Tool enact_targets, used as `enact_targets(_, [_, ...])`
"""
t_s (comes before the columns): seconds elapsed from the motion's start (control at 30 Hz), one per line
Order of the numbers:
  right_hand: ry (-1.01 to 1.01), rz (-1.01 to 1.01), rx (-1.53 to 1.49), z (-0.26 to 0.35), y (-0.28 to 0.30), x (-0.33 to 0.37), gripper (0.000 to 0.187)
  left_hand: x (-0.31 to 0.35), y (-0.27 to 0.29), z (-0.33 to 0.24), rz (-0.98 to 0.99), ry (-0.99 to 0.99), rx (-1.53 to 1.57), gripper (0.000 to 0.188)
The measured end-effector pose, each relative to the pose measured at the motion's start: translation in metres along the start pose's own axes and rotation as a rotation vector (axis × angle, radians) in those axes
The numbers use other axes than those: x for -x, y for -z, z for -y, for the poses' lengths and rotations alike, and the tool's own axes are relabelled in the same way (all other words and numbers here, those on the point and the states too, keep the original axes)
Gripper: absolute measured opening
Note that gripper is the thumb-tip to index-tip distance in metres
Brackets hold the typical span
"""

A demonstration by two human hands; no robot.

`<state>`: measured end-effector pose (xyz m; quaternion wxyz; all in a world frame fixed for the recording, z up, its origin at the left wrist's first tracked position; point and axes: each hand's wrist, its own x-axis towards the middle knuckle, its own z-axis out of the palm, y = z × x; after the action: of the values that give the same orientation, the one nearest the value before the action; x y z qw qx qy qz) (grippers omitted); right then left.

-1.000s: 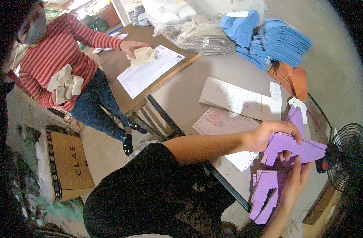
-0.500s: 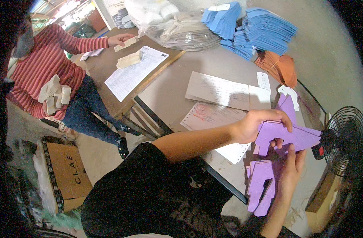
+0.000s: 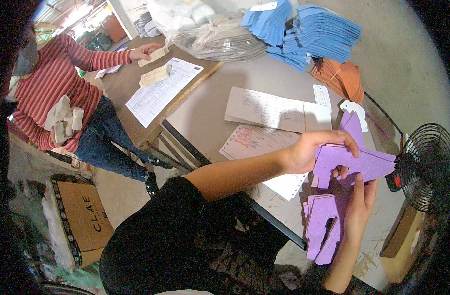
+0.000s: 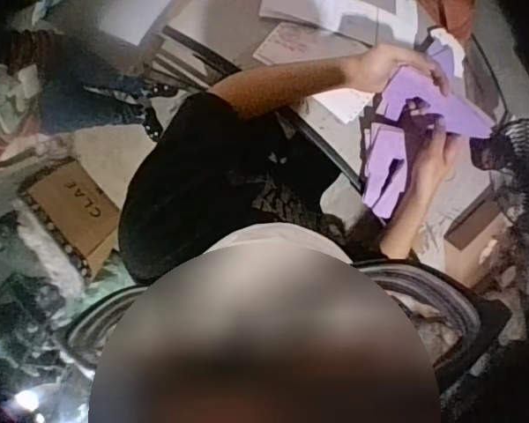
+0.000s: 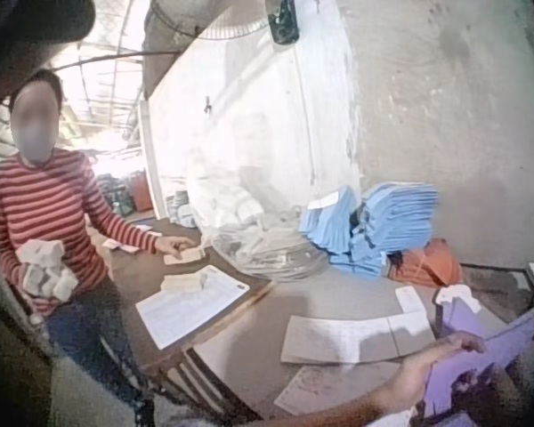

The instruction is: The person repeatedly picks up, separates, and restacks purple and pink fabric pieces on a table. They handle the pieces one by one, aligning edges and occasionally flipping them over. A coworker is visible in the background handling other items.

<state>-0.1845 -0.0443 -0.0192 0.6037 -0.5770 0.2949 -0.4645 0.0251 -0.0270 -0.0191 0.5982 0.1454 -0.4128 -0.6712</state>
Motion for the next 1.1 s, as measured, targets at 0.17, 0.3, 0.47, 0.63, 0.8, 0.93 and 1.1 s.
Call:
enact_targets(0.17, [-0.023,-0.019,0.01,0.0,0.001,0.001,0.04,-0.001,0.001,0.001,0.002,0.021,0.011,0.047])
enact_targets(0.3, [-0.024,-0.001,-0.012,0.001,0.0,0.0,0.038,-0.001,0.002,0.001,0.015,0.005,0.016,0.047])
enact_targets(0.47, [-0.005,0.028,-0.05,0.0,-0.003,0.0,0.037,-0.001,0.003,0.002,0.008,-0.003,0.006,0.047])
enact_targets(0.63, [-0.021,0.043,-0.153,-0.004,-0.003,-0.002,0.035,-0.001,0.007,0.003,0.066,0.025,0.081,0.05])
enact_targets(0.8, [-0.013,0.072,-0.3,-0.006,-0.001,-0.005,0.035,-0.003,0.004,0.003,0.173,0.021,0.139,0.053])
enact_targets(0.93, [-0.003,0.065,-0.321,-0.003,0.002,-0.003,0.035,-0.002,0.0,-0.001,0.233,0.026,0.19,0.054])
enact_targets(1.1, [0.079,-0.117,-0.2,-0.004,0.011,-0.007,0.04,0.0,-0.005,-0.001,0.152,-0.007,0.265,0.048])
